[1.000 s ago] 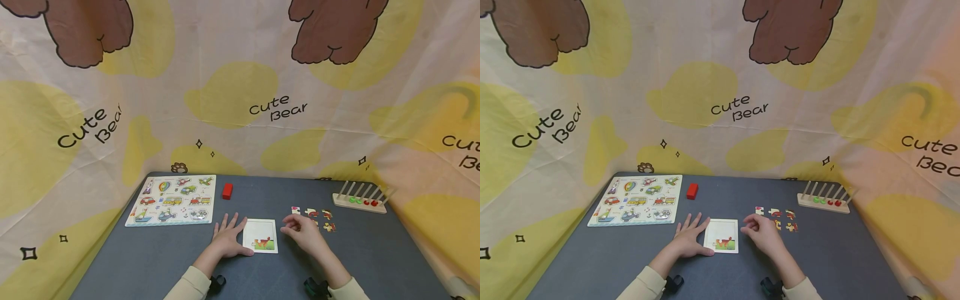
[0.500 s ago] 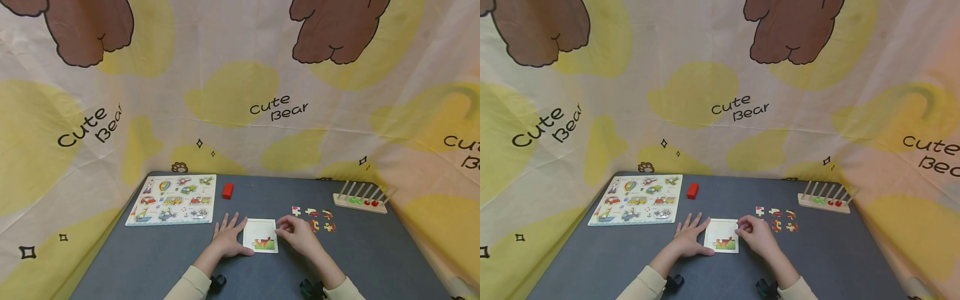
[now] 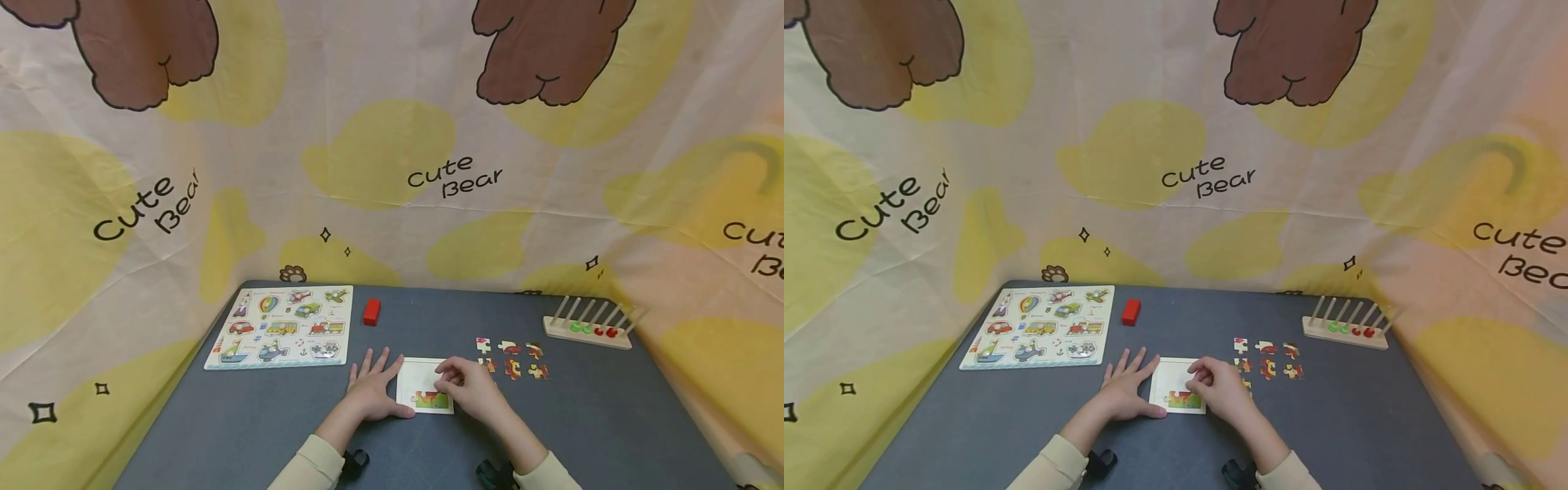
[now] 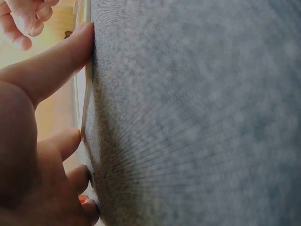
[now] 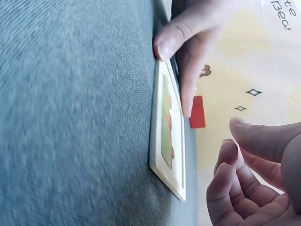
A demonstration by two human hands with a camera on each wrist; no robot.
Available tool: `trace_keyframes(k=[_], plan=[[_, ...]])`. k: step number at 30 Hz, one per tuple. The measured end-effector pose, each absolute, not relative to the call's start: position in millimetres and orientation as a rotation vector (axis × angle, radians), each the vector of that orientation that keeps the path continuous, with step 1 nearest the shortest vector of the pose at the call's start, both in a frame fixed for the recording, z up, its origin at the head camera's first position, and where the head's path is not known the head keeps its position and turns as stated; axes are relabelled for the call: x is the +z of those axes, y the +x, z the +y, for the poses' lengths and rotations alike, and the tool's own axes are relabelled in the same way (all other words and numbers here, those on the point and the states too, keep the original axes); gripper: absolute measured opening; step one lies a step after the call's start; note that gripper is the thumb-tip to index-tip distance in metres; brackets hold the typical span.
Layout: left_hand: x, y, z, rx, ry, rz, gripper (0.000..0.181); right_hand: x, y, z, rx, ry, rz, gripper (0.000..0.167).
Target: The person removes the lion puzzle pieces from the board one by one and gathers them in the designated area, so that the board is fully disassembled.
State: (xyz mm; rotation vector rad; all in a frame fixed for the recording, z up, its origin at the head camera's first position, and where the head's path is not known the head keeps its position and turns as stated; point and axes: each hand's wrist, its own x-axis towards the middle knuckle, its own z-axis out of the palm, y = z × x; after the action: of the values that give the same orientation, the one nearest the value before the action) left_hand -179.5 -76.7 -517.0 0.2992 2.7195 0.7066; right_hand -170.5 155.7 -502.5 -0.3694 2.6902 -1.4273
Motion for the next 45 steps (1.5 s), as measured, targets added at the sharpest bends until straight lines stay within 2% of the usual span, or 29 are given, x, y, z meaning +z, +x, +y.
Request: trace_keyframes(k=[20, 29, 39, 45], plan=[[-517.8, -178.2, -78.6, 0.719, 0.317, 2.723, 0.106, -523.5, -174.4, 135.1, -1.279, -0.473, 2.609, 0.017], [-516.4, -178.8, -77.7, 0.727, 0.317, 2.730, 0.106, -523.7, -173.1, 130.8, -1.148, -0.562, 2.700, 0.010], [-517.2, -179.7, -78.3, 0.713, 0.311, 2.724, 0.106, -525.1, -174.7, 134.5, -1.208, -0.531, 2.657, 0.017], [-518.5, -179.2, -78.5, 0.714, 0.318, 2.723, 0.106, -523.0, -175.6, 138.4, -1.273, -0.526, 2.564, 0.012]])
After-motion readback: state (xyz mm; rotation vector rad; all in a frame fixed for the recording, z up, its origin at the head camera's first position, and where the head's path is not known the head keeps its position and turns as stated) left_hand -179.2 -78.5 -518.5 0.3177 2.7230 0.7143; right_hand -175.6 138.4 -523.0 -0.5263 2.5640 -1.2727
